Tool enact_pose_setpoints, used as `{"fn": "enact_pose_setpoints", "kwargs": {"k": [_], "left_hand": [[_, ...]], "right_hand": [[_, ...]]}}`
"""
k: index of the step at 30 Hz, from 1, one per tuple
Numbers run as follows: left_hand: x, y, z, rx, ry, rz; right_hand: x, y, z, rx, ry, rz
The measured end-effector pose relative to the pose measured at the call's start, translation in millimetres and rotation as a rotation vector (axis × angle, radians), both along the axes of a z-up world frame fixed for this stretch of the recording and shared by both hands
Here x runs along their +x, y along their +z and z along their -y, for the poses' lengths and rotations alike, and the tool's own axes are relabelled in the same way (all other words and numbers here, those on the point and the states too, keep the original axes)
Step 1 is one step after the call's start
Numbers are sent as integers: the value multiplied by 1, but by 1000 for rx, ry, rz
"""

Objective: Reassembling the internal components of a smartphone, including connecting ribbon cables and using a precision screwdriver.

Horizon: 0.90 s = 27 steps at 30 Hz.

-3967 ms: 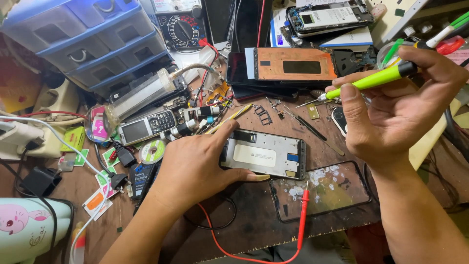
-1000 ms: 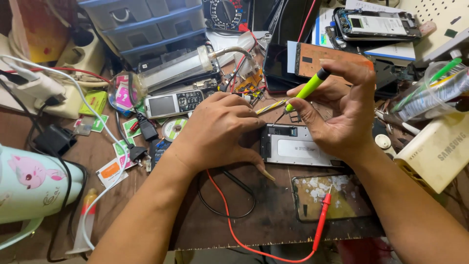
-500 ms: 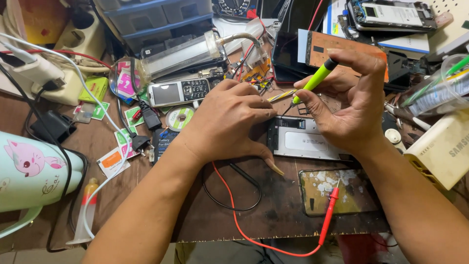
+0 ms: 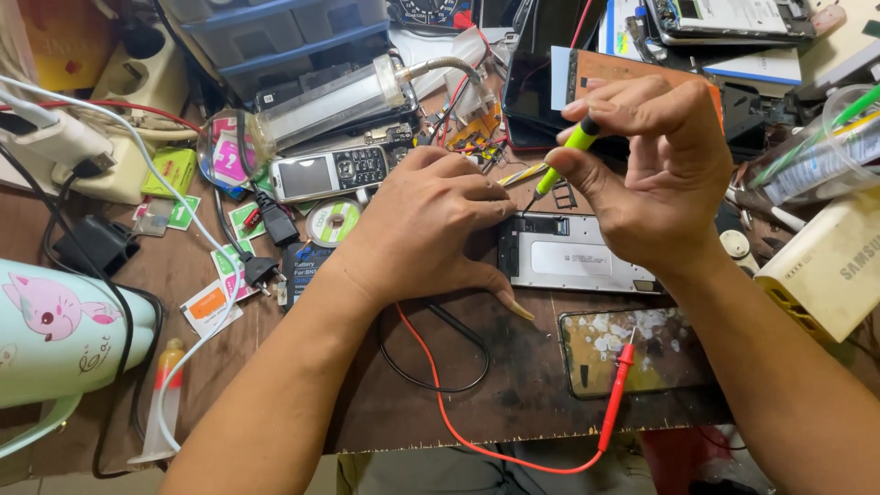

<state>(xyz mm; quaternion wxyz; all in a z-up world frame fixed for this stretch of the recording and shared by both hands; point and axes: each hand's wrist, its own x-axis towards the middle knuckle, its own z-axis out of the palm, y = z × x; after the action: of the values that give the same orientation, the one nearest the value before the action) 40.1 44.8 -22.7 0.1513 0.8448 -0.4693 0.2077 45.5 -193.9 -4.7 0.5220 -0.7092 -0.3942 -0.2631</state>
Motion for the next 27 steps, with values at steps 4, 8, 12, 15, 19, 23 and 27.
{"fn": "enact_pose_setpoints", "kwargs": {"k": [4, 8, 12, 15, 19, 23, 27], "left_hand": [[0, 1, 0, 1, 2, 1], [0, -1, 0, 1, -3, -4], [1, -2, 0, 8, 6, -3], [0, 0, 1, 1, 0, -4], [-1, 0, 1, 3, 3, 6], [-1, 1, 1, -1, -3, 0], [0, -1, 1, 2, 1, -8]], "right_hand": [[-3, 4, 3, -24, 35, -10], [-4, 8, 1, -34, 94, -99], [-5, 7, 5, -31, 27, -49], [-10, 15, -1, -32, 152, -193], [0, 4, 5, 9, 56, -47], [-7, 14, 3, -28, 110, -130], [-5, 11, 1, -7, 91, -140]]}}
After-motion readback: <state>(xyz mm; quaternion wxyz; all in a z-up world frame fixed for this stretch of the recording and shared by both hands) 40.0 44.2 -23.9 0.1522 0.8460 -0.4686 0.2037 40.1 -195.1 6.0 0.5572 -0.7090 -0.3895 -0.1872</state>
